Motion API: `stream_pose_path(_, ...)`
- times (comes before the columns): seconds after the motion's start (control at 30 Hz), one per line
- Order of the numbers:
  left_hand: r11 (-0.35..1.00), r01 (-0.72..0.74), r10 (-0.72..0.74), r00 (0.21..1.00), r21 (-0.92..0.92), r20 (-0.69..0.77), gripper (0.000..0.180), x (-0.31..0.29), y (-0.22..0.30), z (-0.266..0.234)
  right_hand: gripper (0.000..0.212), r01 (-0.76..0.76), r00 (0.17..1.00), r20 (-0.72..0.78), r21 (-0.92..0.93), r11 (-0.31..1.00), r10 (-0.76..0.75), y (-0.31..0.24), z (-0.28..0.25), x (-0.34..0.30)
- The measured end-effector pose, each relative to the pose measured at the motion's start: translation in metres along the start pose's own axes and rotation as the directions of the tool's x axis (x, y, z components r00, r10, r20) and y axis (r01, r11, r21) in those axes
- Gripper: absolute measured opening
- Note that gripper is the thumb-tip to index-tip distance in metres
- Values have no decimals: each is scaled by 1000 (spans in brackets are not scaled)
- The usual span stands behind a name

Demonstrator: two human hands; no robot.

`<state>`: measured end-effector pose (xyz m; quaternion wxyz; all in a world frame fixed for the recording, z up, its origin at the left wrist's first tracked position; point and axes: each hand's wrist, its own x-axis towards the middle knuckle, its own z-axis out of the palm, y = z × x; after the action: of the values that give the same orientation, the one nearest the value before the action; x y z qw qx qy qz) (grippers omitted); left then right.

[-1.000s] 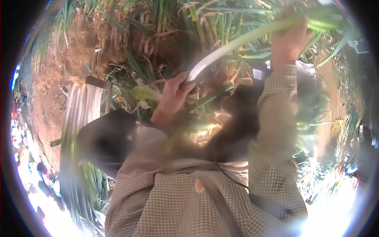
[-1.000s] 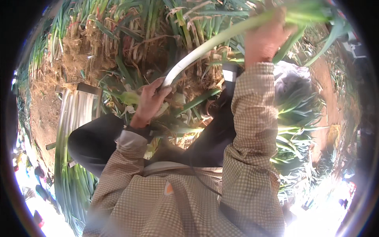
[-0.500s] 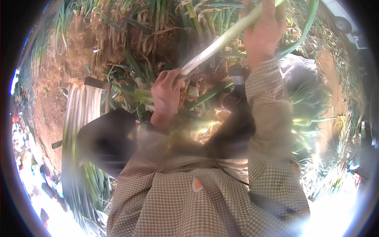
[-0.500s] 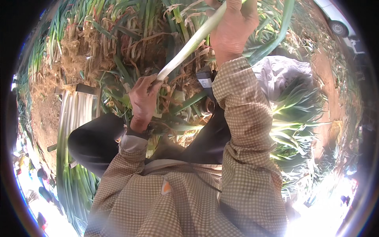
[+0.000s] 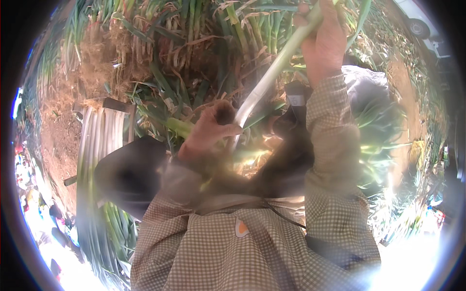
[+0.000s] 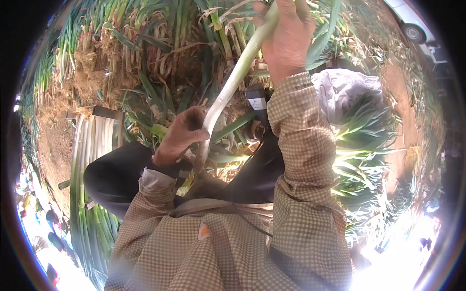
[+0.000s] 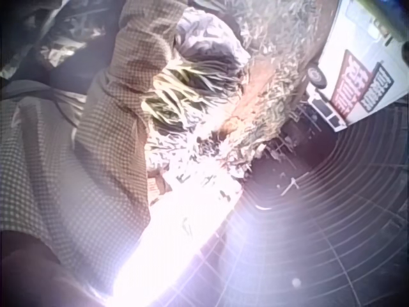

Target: The person peels the outer layers from leeks by hand and places the cleaned leeks onto a wooden rack. After cleaning several leeks, the person gathers the bundle from the rack and moves it to the side.

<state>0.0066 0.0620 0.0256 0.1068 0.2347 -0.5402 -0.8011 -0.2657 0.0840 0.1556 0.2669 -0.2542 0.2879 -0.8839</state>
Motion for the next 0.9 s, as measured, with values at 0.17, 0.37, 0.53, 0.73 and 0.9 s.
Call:
stream_pose_path(0.17, 987, 82, -84, 996, 139, 6, 23, -12, 17, 19, 25, -67, 998, -1, 36, 997, 67, -3, 0, -3)
stream_pose_path(0.37, 857, -99, 163, 983, 506, -84, 19, -6, 16, 15, 24, -95, 995, 25, 73, 993, 93, -4, -5, -4)
stream_pose_path(0.53, 863, -142, 314, 902, 484, -296, 16, 4, 25, 39, 27, -121, 990, -59, 64, 991, 125, -1, 4, -12)
stream_pose_path(0.73, 706, -248, 513, 825, 664, -236, 18, 12, 8, 39, 29, -137, 985, -102, 29, 990, 139, -1, 16, -17)
stream_pose_path(0.9, 348, -238, 639, 768, 907, -44, 17, 5, 14, 43, 22, -13, 999, -54, -301, 954, -4, 5, 2, -13)
